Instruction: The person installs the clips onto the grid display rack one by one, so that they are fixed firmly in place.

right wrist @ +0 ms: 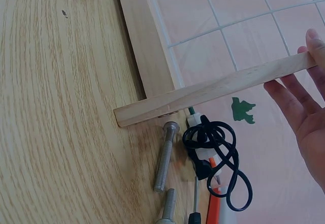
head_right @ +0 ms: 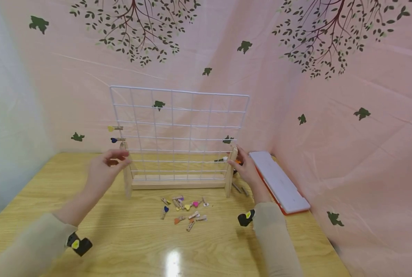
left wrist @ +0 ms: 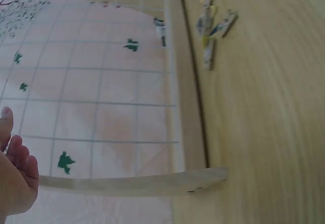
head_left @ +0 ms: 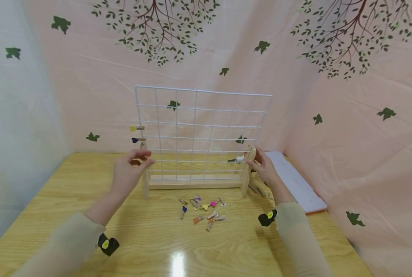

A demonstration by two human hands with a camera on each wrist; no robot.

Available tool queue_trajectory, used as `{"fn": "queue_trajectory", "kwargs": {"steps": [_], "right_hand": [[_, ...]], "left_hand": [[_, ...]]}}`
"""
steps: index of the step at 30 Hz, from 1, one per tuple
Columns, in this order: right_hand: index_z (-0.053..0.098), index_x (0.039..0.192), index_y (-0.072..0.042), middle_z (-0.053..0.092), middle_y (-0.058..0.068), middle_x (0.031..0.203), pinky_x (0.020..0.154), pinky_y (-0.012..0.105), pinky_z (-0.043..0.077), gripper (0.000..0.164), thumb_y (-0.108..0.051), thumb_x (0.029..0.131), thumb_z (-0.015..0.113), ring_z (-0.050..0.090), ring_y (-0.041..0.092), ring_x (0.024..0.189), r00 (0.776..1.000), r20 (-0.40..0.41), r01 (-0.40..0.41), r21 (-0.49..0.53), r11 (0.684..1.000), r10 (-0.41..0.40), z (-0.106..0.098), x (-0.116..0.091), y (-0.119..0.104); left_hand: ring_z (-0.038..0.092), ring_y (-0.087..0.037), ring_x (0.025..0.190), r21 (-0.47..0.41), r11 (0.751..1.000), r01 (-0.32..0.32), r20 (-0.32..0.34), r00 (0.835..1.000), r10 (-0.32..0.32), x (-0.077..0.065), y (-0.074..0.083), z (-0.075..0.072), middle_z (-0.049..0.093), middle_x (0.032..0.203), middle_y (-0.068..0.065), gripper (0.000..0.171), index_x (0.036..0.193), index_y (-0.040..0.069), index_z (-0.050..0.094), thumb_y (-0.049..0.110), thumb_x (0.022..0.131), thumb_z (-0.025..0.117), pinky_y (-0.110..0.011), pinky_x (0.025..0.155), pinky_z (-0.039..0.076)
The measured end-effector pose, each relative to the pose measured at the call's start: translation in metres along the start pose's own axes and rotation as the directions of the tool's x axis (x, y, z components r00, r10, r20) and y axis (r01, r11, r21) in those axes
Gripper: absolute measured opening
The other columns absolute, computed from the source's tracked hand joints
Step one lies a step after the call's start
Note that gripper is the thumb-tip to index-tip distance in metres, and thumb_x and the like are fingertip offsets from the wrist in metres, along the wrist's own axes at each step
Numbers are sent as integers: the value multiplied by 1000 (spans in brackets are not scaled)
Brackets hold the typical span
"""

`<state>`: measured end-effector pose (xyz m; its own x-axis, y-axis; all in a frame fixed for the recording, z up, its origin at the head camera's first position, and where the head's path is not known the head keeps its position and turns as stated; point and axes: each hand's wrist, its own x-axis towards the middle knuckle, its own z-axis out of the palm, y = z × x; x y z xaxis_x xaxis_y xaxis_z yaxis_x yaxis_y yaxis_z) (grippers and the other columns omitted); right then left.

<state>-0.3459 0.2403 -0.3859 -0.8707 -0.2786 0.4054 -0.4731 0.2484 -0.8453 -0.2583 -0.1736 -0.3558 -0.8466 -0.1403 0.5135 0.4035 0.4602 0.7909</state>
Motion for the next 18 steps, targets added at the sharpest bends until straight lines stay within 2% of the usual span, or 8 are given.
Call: {"fn": "queue_trajectory", "kwargs": {"steps": [3,6,9,13,16,18], "right_hand": [[29,138,-6,48,30,122,73,13,48,58,-2,87,55,44,40,114,1000,-4,-1,-1,1000,1,0,0,0],[28,139,-6,48,30,122,74,13,48,58,-2,87,54,43,40,115,1000,-3,-4,3,1000,4,0,0,0],[27,139,-6,48,29,123,74,14,48,59,-1,87,54,43,40,115,1000,-1,-8,3,1000,8,0,-1,-1],[28,139,-5,47,30,122,73,13,48,58,-1,87,54,44,40,115,1000,-3,-10,-1,1000,10,1,-1,-2],[28,138,-5,47,30,122,73,13,48,58,-1,87,54,44,40,114,1000,-3,-8,-2,1000,8,0,-1,-3],[28,138,-5,47,30,122,73,14,48,58,-2,87,54,43,40,114,1000,0,-10,-2,1000,10,0,-2,-3]], "left_hand": [[56,-10,77,61,998,-28,124,992,20,-18,-12,18,66,92,-3,27,97,12,66,25,75,71,-17,61,48],[57,-14,79,117,992,-52,254,967,20,-34,-27,37,66,91,0,29,97,13,66,28,73,72,-20,60,48],[57,-17,82,160,985,-58,385,923,-9,-47,-41,54,65,90,1,30,96,12,66,28,72,73,-24,64,48],[56,-14,77,154,984,-88,536,844,-8,-57,-54,72,64,85,0,27,93,9,66,23,71,74,-25,65,48],[53,-9,68,150,981,-119,610,793,3,-61,-59,83,61,76,5,24,87,10,65,25,70,74,-21,58,46],[50,-6,62,170,977,-126,635,772,-11,-63,-60,89,58,70,9,23,82,11,64,28,70,74,-18,53,44]]}}
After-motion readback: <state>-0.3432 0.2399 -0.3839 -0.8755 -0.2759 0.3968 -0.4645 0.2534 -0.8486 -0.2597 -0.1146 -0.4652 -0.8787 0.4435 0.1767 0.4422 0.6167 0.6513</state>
